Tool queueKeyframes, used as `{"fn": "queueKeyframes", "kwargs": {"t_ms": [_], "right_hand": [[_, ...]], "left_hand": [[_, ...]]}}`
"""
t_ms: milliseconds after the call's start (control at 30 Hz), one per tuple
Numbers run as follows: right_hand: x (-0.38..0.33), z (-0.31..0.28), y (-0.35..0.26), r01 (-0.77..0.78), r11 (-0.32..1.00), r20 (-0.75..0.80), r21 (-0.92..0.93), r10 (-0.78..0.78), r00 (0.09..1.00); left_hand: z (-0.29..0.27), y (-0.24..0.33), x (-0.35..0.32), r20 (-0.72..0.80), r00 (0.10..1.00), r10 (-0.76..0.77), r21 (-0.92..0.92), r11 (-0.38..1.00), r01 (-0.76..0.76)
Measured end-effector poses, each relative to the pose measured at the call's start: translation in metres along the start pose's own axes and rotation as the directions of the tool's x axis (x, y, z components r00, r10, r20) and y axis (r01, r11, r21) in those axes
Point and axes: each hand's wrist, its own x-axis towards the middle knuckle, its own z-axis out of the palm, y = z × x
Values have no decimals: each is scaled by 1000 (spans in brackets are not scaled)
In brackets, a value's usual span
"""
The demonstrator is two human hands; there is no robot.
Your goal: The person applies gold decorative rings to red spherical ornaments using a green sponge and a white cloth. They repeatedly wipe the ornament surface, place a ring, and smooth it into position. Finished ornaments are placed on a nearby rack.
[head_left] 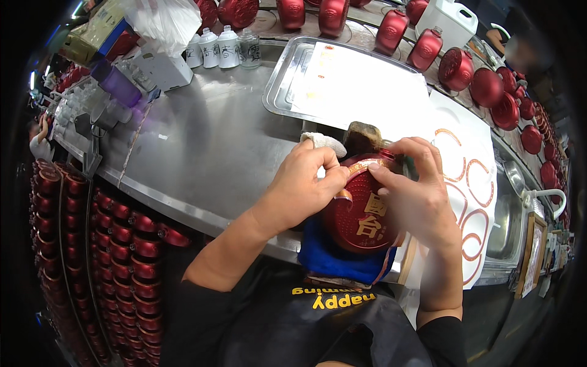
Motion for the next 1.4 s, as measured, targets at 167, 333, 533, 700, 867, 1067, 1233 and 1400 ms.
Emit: {"fn": "queueKeyframes", "kwargs": {"t_ms": [167, 333, 533, 700, 867, 1067, 1233, 1400], "right_hand": [[-2, -2, 0, -46, 998, -13, -39, 45, 999], [1, 5, -4, -14, 1000, -20, -22, 14, 1000], [2, -1, -1, -14, 999, -28, -38, 13, 1000], [3, -1, -2, -23, 998, -45, -50, 21, 999], [6, 7, -5, 14, 1000, -20, -24, -15, 1000], [4, 6, -2, -11, 999, -23, -46, 10, 1000], [4, 10, -8, -12, 998, -9, -56, 11, 1000], [7, 9, -17, 35, 994, 44, -108, -30, 999]], "left_hand": [[0, 2, -3, 69, 984, -165, -199, 964, 176], [2, 1, -5, 28, 993, -118, -221, 968, 121], [3, -5, -5, 11, 998, -66, -144, 987, 67], [4, -7, -5, -3, 999, -46, -150, 988, 45], [3, -9, -5, 0, 1000, -29, -104, 994, 29], [3, -15, -15, -7, 999, -42, -211, 977, 40], [8, -16, -27, -68, 997, -35, -183, 983, 22], [7, -20, -29, -47, 999, -15, -140, 990, 8]]}}
